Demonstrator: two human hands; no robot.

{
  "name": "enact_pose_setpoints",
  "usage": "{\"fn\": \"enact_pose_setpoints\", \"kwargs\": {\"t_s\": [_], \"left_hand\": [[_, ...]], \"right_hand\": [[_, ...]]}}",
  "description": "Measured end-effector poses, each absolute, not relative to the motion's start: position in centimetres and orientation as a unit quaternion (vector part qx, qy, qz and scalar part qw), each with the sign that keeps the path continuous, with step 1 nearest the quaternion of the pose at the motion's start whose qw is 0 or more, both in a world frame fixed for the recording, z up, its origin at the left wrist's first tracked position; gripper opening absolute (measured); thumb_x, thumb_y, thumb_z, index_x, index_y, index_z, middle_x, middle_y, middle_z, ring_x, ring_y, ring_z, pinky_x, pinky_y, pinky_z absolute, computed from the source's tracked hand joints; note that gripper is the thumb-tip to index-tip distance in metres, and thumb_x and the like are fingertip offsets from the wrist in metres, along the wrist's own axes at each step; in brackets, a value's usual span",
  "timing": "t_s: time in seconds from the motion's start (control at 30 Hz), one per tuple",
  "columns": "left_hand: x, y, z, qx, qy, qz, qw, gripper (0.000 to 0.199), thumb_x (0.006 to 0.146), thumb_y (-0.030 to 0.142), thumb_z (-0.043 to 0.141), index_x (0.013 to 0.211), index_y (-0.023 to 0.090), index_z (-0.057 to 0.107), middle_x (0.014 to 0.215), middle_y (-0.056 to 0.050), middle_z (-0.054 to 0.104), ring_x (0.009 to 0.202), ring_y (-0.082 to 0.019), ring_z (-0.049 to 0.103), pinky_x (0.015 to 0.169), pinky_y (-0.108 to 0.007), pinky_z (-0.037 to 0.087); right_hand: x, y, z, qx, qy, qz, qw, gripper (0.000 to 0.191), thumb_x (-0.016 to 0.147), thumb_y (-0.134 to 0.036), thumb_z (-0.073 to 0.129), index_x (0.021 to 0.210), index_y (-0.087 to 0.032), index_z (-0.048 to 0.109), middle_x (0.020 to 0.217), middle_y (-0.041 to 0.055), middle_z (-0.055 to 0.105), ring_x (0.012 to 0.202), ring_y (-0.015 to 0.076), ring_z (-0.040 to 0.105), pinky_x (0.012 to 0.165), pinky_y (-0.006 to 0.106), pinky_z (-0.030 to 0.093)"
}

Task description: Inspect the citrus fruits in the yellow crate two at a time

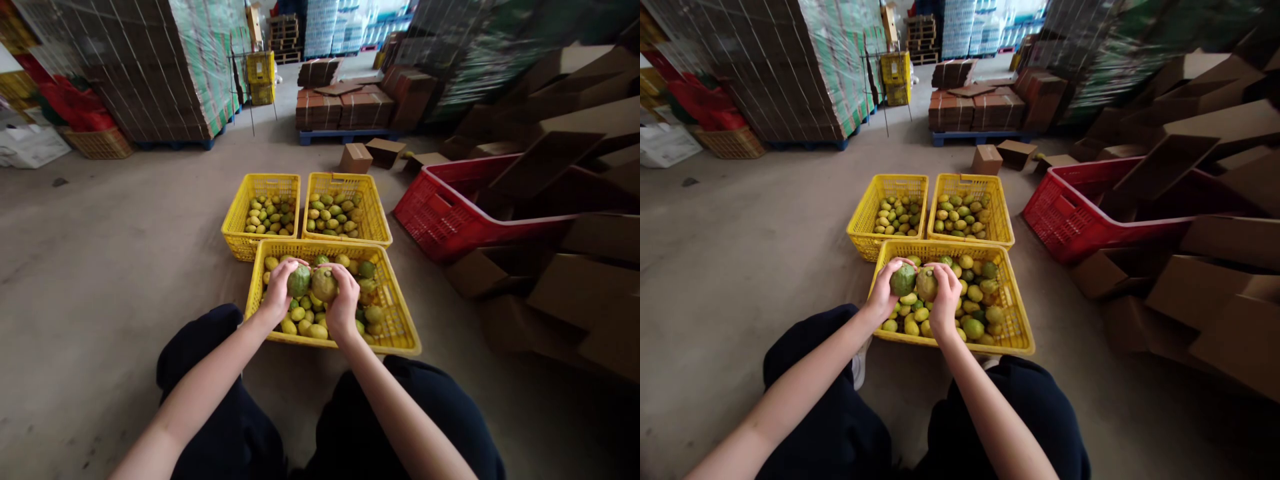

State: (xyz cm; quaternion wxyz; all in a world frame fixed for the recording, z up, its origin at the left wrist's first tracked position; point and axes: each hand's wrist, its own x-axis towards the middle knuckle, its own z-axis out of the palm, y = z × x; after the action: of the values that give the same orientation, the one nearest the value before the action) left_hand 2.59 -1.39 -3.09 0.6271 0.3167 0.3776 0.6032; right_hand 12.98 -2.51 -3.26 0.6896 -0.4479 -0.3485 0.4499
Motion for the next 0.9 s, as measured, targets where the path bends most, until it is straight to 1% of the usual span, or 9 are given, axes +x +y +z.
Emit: {"fn": "enact_pose_setpoints", "kwargs": {"t_s": [0.2, 0.33, 0.4, 0.47, 0.5, 0.6, 0.67, 0.77, 0.9], "left_hand": [[2.7, -1.5, -3.1, 0.318, 0.379, 0.602, 0.627, 0.018, 0.072, 0.031, 0.058, 0.075, 0.016, 0.066, 0.073, -0.003, 0.066, 0.067, -0.014, 0.06, 0.062, -0.023, 0.044], [2.7, -1.3, -3.1, 0.306, 0.388, 0.6, 0.629, 0.02, 0.075, 0.034, 0.06, 0.08, 0.016, 0.067, 0.079, -0.003, 0.066, 0.07, -0.014, 0.059, 0.061, -0.022, 0.044], [2.6, -1.0, -3.0, 0.278, 0.389, 0.605, 0.636, 0.021, 0.076, 0.036, 0.062, 0.081, 0.017, 0.066, 0.084, -0.002, 0.066, 0.071, -0.013, 0.059, 0.062, -0.021, 0.044], [2.4, -0.7, -2.8, 0.223, 0.389, 0.614, 0.65, 0.021, 0.076, 0.037, 0.064, 0.083, 0.017, 0.066, 0.084, -0.001, 0.065, 0.071, -0.012, 0.058, 0.063, -0.021, 0.044], [2.2, -0.5, -2.6, 0.192, 0.387, 0.616, 0.659, 0.021, 0.076, 0.036, 0.063, 0.085, 0.017, 0.066, 0.083, 0.0, 0.065, 0.071, -0.011, 0.058, 0.064, -0.022, 0.044], [1.8, -0.2, -2.0, 0.132, 0.363, 0.608, 0.693, 0.021, 0.079, 0.028, 0.055, 0.092, 0.016, 0.066, 0.083, -0.002, 0.066, 0.075, -0.013, 0.061, 0.07, -0.025, 0.047], [1.5, -0.1, -1.5, 0.12, 0.347, 0.594, 0.716, 0.024, 0.079, 0.022, 0.049, 0.095, 0.015, 0.065, 0.084, -0.004, 0.066, 0.08, -0.016, 0.063, 0.075, -0.029, 0.049], [1.2, -0.1, -1.0, 0.107, 0.359, 0.555, 0.743, 0.022, 0.083, 0.02, 0.046, 0.096, 0.013, 0.063, 0.085, -0.007, 0.067, 0.088, -0.02, 0.064, 0.083, -0.036, 0.051], [1.2, -0.1, -0.7, 0.091, 0.407, 0.504, 0.756, 0.022, 0.091, 0.025, 0.044, 0.097, 0.011, 0.06, 0.091, -0.01, 0.068, 0.09, -0.02, 0.065, 0.083, -0.037, 0.054]], "right_hand": [[13.0, -2.3, -3.5, -0.452, -0.327, 0.459, 0.691, 0.022, 0.075, -0.033, 0.053, 0.067, -0.019, 0.068, 0.07, -0.0008, 0.065, 0.071, 0.0151, 0.057, 0.07, 0.025, 0.044], [13.0, -1.9, -3.5, -0.461, -0.254, 0.509, 0.681, 0.021, 0.072, -0.037, 0.056, 0.068, -0.019, 0.066, 0.072, -0.0012, 0.066, 0.074, 0.0159, 0.059, 0.072, 0.026, 0.046], [13.0, -1.9, -3.2, -0.46, -0.238, 0.541, 0.663, 0.018, 0.069, -0.037, 0.06, 0.072, -0.02, 0.065, 0.078, -0.0016, 0.066, 0.077, 0.0161, 0.06, 0.071, 0.026, 0.048], [13.1, -1.9, -2.7, -0.449, -0.248, 0.583, 0.63, 0.02, 0.066, -0.034, 0.066, 0.081, -0.022, 0.064, 0.085, -0.0027, 0.066, 0.078, 0.0165, 0.061, 0.066, 0.026, 0.05], [13.2, -1.9, -2.4, -0.442, -0.254, 0.604, 0.613, 0.025, 0.063, -0.032, 0.069, 0.086, -0.024, 0.063, 0.086, -0.0034, 0.065, 0.076, 0.0165, 0.061, 0.062, 0.026, 0.052], [13.5, -1.8, -1.8, -0.431, -0.235, 0.651, 0.579, 0.037, 0.059, -0.026, 0.072, 0.093, -0.026, 0.059, 0.082, -0.0045, 0.065, 0.065, 0.0156, 0.061, 0.048, 0.025, 0.052], [13.8, -1.5, -1.5, -0.427, -0.191, 0.683, 0.561, 0.028, 0.063, -0.026, 0.067, 0.089, -0.023, 0.058, 0.076, -0.0026, 0.066, 0.058, 0.0147, 0.06, 0.043, 0.024, 0.052], [14.2, -1.0, -1.1, -0.433, -0.108, 0.721, 0.53, 0.013, 0.073, -0.027, 0.059, 0.081, -0.018, 0.059, 0.066, 0.0002, 0.065, 0.05, 0.0132, 0.059, 0.041, 0.024, 0.054], [14.5, -0.6, -1.0, -0.452, -0.058, 0.728, 0.512, 0.014, 0.085, -0.03, 0.052, 0.083, -0.017, 0.058, 0.06, -0.0001, 0.065, 0.043, 0.0122, 0.058, 0.036, 0.022, 0.052]]}}
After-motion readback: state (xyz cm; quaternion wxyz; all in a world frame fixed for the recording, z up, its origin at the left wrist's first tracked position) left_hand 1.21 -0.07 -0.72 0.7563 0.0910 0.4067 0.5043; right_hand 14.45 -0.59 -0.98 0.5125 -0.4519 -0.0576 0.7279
